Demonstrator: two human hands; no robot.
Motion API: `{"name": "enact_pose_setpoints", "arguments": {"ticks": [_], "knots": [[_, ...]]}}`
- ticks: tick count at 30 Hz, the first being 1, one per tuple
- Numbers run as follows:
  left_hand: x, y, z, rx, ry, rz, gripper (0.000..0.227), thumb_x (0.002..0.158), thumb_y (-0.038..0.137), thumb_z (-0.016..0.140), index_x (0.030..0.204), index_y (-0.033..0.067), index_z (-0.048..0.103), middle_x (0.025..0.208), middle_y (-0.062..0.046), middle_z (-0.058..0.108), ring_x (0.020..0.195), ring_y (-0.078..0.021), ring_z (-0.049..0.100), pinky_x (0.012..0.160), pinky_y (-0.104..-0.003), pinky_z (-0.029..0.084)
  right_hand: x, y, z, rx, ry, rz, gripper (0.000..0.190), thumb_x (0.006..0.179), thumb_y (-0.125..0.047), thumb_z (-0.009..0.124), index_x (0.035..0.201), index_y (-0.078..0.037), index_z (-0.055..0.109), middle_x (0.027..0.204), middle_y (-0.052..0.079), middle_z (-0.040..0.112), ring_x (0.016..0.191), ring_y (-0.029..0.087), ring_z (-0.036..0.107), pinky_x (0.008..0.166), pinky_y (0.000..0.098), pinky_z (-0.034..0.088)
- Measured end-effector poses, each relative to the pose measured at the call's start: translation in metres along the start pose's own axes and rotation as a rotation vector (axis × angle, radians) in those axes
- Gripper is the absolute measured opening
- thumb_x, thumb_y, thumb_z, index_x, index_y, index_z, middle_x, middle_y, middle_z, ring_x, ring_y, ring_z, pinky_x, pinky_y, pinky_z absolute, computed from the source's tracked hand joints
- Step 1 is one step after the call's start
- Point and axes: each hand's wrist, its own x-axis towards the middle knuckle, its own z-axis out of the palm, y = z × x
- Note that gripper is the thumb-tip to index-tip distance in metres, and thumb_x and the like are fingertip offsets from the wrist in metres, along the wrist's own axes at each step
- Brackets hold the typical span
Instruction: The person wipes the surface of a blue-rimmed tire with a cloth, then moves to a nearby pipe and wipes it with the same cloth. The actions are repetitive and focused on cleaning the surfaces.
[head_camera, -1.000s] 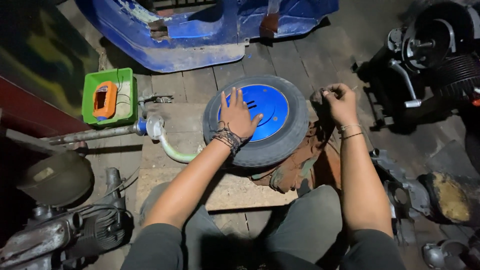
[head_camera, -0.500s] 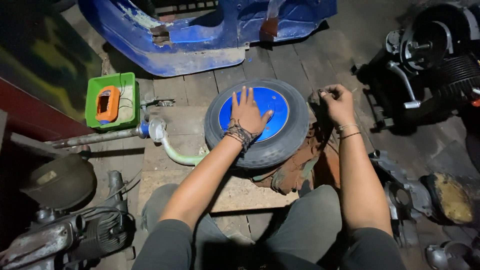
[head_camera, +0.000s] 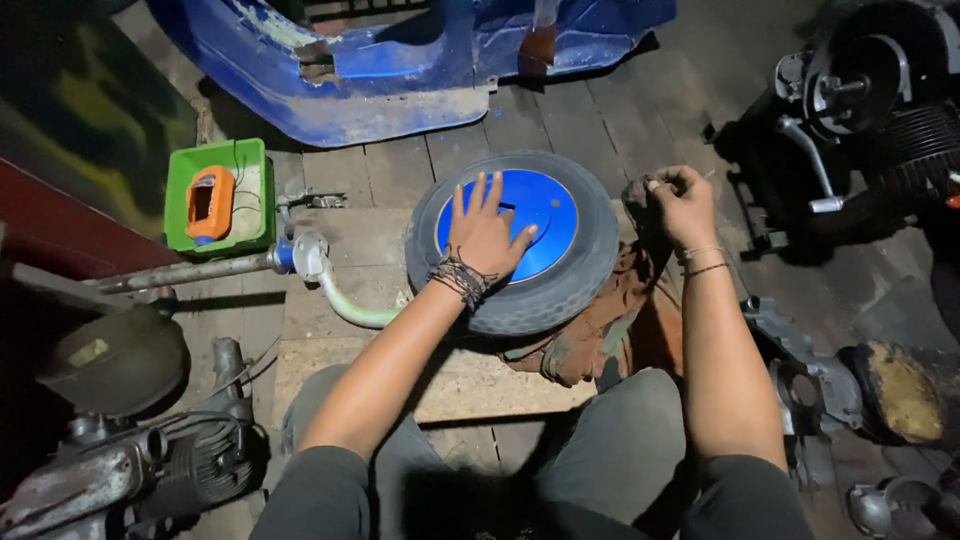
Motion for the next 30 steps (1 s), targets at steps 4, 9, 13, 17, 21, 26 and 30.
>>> {"name": "enact_pose_setpoints", "arguments": {"ticks": [4, 9, 13, 17, 21, 26, 30], "knots": [[-0.002, -0.004, 0.004, -0.001, 0.03, -0.011, 0.064, 0.105, 0.059, 0.042, 0.113, 0.0056, 0.077, 0.159, -0.025, 0.042, 0.15, -0.0458, 0.031, 0.12, -0.07, 0.017, -0.006, -0.006, 0.005, 0.038, -0.019, -0.015, 0.022, 0.095, -0.012, 0.076, 0.115, -0.003, 0.071, 0.097, 0.013, 0.067, 0.091, 0.02, 0.064, 0.082, 0.0393, 0.052], [-0.003, -0.004, -0.003, -0.008, -0.008, -0.054, 0.064, 0.104, 0.059, 0.042, 0.109, 0.0065, 0.078, 0.16, -0.025, 0.041, 0.151, -0.0459, 0.029, 0.121, -0.071, 0.012, -0.006, -0.004, 0.004, 0.016, -0.023, -0.053, 0.021, 0.094, -0.01, 0.076, 0.114, -0.003, 0.071, 0.096, 0.013, 0.068, 0.09, 0.02, 0.063, 0.081, 0.0373, 0.052], [-0.005, -0.005, -0.004, 0.039, -0.022, -0.062, 0.066, 0.104, 0.059, 0.042, 0.107, 0.0046, 0.079, 0.16, -0.026, 0.04, 0.152, -0.0459, 0.028, 0.121, -0.071, 0.011, -0.005, -0.001, 0.001, -0.003, -0.034, -0.051, 0.021, 0.094, -0.011, 0.076, 0.113, -0.005, 0.072, 0.097, 0.011, 0.069, 0.089, 0.018, 0.063, 0.079, 0.0357, 0.051], [-0.003, -0.005, 0.001, 0.083, 0.012, -0.061, 0.066, 0.104, 0.059, 0.043, 0.095, 0.0028, 0.078, 0.159, -0.026, 0.042, 0.151, -0.0454, 0.03, 0.121, -0.071, 0.011, -0.009, -0.003, -0.004, 0.013, -0.026, -0.005, 0.021, 0.095, -0.013, 0.076, 0.114, -0.007, 0.072, 0.097, 0.011, 0.069, 0.089, 0.02, 0.065, 0.081, 0.0365, 0.052], [0.002, -0.007, 0.013, 0.099, 0.066, -0.073, 0.068, 0.104, 0.059, 0.045, 0.087, 0.0013, 0.077, 0.158, -0.026, 0.043, 0.15, -0.0449, 0.033, 0.122, -0.072, 0.011, -0.005, 0.004, -0.002, 0.021, -0.019, -0.005, 0.019, 0.095, -0.013, 0.077, 0.113, -0.008, 0.073, 0.095, 0.01, 0.068, 0.089, 0.018, 0.064, 0.08, 0.0351, 0.052], [0.007, -0.009, 0.019, 0.066, 0.057, -0.081, 0.068, 0.105, 0.058, 0.043, 0.097, -0.002, 0.075, 0.158, -0.026, 0.041, 0.15, -0.0453, 0.032, 0.122, -0.071, 0.015, -0.013, -0.022, 0.005, 0.024, -0.035, -0.037, 0.02, 0.095, -0.012, 0.076, 0.114, -0.005, 0.072, 0.091, 0.011, 0.067, 0.086, 0.02, 0.063, 0.077, 0.0367, 0.052], [0.009, -0.006, 0.012, 0.024, -0.037, -0.103, 0.071, 0.104, 0.059, 0.043, 0.118, -0.0044, 0.071, 0.162, -0.026, 0.036, 0.152, -0.0444, 0.029, 0.121, -0.07, 0.015, -0.021, -0.048, 0.009, 0.037, -0.059, -0.067, 0.021, 0.094, -0.009, 0.076, 0.113, -0.003, 0.073, 0.091, 0.013, 0.069, 0.086, 0.021, 0.064, 0.077, 0.0376, 0.052]]}}
